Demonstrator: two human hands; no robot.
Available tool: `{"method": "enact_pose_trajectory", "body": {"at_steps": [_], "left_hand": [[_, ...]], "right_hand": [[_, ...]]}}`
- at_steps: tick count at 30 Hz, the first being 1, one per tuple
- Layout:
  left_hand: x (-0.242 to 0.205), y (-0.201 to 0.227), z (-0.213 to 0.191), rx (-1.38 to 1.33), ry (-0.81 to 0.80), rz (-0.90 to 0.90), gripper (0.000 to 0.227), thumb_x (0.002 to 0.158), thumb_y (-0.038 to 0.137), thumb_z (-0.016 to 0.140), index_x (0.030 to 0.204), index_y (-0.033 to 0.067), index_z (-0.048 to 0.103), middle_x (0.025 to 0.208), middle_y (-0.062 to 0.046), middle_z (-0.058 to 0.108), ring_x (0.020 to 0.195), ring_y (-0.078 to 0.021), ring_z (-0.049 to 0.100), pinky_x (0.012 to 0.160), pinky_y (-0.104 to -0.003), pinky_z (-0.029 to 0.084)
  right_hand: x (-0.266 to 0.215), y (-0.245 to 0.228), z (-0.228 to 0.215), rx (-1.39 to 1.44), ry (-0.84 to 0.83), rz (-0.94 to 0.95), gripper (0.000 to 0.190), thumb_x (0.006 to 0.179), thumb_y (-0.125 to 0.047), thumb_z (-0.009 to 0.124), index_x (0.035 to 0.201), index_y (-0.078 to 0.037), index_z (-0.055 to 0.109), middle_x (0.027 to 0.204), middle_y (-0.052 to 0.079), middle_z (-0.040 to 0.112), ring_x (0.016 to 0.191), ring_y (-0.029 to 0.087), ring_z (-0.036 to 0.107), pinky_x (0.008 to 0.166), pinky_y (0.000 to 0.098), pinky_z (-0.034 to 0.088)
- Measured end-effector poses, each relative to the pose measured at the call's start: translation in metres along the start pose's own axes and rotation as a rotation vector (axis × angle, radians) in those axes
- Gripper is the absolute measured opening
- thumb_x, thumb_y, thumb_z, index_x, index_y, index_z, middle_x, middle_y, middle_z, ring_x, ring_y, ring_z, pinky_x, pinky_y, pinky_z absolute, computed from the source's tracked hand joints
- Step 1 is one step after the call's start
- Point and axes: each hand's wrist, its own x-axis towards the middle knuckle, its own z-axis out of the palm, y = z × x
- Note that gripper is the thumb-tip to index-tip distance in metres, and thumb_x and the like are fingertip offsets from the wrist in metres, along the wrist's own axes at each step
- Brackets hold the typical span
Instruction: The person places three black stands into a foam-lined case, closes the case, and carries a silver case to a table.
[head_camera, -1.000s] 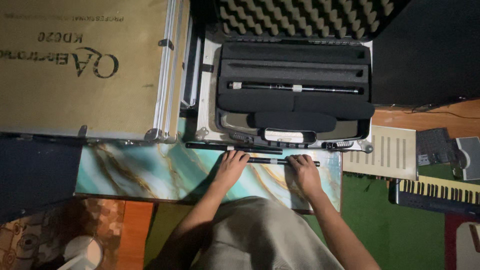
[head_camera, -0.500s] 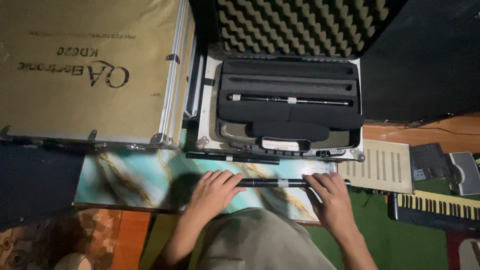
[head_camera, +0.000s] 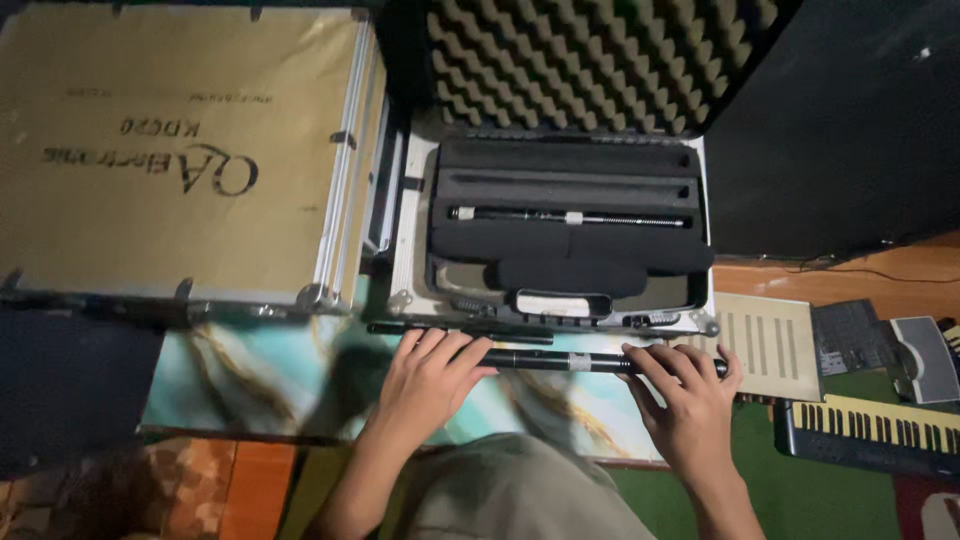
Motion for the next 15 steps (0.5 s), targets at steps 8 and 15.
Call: {"method": "enact_pose_trajectory", "body": {"at_steps": [8, 15], "left_hand": [[0.055, -0.027, 0.021, 0.056, 0.035, 0.019, 0.036, 0.089, 0.031, 0.075, 0.119, 0.0105, 0.07, 0.104, -0.003, 0.067, 0.098, -0.0232, 0.06, 0.091, -0.044, 0.041], [0.108, -0.058, 0.056, 0.129, 0.055, -0.039, 0.036, 0.09, 0.033, 0.074, 0.12, 0.0138, 0.07, 0.108, -0.003, 0.064, 0.104, -0.0236, 0.058, 0.098, -0.05, 0.038]], "right_hand": [[0.053, 0.036, 0.016, -0.008, -0.002, -0.018, 0.047, 0.076, -0.019, 0.079, 0.123, -0.02, 0.072, 0.115, 0.001, 0.069, 0.111, 0.025, 0.06, 0.109, 0.0555, 0.033], [0.116, 0.071, 0.042, -0.033, -0.012, -0.05, 0.047, 0.079, -0.02, 0.077, 0.125, -0.021, 0.069, 0.117, 0.003, 0.068, 0.113, 0.027, 0.059, 0.106, 0.0565, 0.032]]}}
